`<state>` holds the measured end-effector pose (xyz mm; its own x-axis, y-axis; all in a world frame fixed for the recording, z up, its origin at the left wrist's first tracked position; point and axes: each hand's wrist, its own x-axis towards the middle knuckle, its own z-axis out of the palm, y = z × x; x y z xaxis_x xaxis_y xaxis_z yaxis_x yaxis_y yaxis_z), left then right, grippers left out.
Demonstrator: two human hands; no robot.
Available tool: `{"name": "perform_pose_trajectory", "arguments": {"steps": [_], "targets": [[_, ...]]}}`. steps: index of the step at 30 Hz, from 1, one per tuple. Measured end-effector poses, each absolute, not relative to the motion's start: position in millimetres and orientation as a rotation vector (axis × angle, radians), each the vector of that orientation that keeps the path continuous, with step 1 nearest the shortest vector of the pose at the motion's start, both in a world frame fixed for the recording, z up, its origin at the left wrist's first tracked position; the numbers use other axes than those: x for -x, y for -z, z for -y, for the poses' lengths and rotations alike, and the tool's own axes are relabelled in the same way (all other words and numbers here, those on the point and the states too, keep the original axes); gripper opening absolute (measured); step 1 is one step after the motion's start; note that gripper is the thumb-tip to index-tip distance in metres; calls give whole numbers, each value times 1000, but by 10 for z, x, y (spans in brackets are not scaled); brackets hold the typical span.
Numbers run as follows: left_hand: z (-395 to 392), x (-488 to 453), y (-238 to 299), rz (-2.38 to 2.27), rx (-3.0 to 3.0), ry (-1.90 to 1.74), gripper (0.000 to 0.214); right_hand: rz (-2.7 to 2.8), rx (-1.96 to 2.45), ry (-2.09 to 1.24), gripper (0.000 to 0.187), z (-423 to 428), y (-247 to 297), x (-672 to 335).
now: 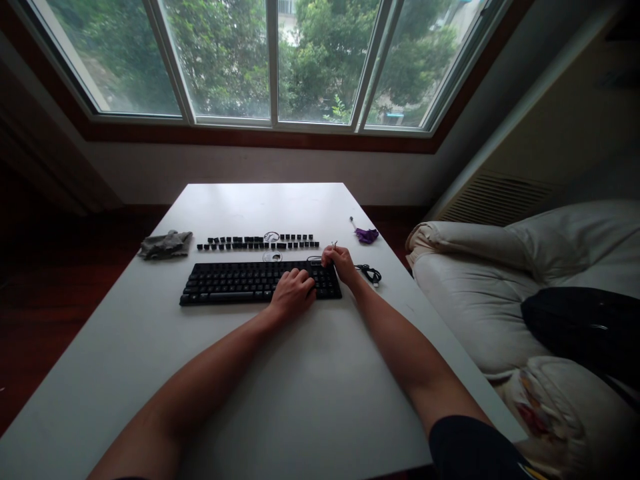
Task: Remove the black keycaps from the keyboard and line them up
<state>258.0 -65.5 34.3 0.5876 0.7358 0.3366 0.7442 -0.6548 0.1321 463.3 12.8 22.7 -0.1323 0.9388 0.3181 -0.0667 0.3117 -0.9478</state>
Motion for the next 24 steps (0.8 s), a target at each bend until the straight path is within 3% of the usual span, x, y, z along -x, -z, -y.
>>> {"name": "perform_pose_trajectory", "arguments": {"steps": [14,24], "targets": [[650,-2572,-337,1272,2776,598,16,1251,908,-891,33,-21,-387,-4486],[651,-2577,-340,1289,2780,584,17,1087,875,-974,42,-70,-363,-4413]]}}
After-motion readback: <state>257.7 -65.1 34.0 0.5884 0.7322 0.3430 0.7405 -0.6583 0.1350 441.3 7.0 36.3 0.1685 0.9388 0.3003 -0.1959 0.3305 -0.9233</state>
